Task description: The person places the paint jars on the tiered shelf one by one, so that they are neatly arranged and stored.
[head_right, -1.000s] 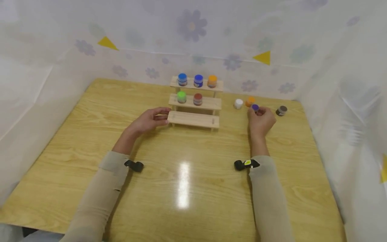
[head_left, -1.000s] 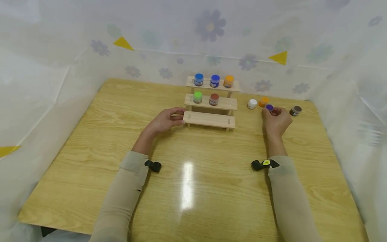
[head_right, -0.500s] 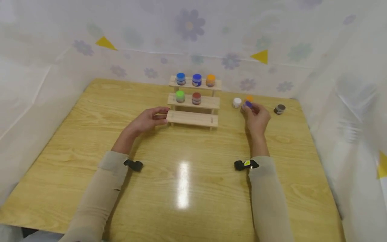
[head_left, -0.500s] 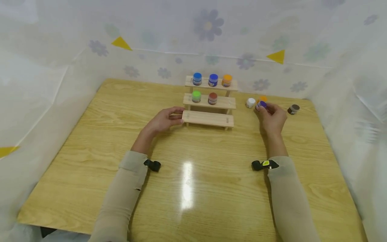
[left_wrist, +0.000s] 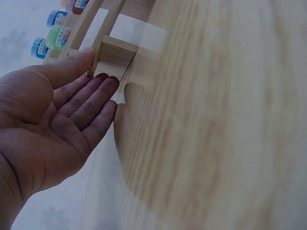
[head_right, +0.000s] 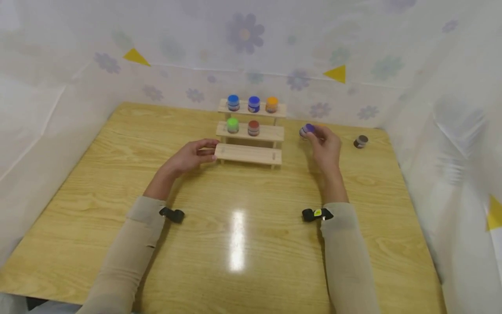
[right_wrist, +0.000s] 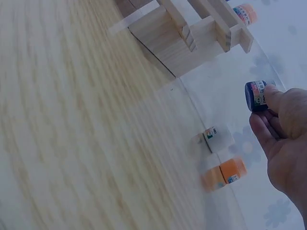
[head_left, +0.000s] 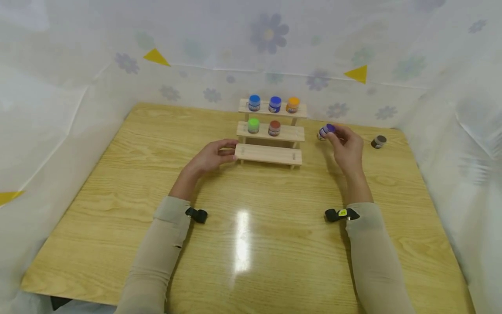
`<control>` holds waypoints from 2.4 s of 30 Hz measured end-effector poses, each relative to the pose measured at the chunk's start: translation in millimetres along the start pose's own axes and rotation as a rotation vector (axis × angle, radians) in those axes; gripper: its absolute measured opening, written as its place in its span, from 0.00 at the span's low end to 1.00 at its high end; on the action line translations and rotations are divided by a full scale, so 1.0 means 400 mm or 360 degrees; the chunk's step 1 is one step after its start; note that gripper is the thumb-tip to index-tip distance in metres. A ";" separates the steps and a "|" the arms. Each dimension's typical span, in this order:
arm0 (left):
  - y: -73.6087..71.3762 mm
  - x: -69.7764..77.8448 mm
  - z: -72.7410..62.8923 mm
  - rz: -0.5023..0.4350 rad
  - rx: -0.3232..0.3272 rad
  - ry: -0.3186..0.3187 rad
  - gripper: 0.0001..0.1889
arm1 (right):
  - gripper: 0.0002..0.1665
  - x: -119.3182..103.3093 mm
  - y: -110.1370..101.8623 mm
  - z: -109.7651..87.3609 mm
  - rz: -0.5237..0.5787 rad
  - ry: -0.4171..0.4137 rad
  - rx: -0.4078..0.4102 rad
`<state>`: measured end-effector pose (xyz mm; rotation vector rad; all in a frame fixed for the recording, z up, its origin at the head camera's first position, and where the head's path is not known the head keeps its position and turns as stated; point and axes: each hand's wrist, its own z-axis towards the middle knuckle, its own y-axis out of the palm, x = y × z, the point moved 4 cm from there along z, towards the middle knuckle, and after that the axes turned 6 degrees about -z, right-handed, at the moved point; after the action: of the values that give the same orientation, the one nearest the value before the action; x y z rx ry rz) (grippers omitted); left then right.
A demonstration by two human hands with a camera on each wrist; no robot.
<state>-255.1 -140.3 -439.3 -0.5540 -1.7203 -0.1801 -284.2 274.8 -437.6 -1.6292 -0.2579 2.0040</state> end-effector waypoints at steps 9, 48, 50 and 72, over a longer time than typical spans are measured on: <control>-0.001 0.004 0.002 0.0007 -0.0003 0.0007 0.31 | 0.23 -0.102 0.039 -0.016 0.0051 -0.0328 -0.0172; 0.004 0.011 0.003 -0.0006 0.0001 0.0012 0.31 | 0.23 -0.195 0.153 -0.036 -0.0063 -0.0600 -0.0296; 0.004 0.009 0.004 -0.0006 0.0006 0.0011 0.31 | 0.24 -0.196 0.154 -0.037 -0.0055 -0.0590 -0.0306; 0.003 0.008 0.000 0.0022 0.0007 0.0010 0.31 | 0.27 -0.141 0.092 -0.043 0.0461 -0.0212 -0.0175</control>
<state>-254.9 -138.4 -436.3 -0.5613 -1.7097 -0.1678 -271.4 211.9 -411.5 -1.6818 -0.1926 2.3579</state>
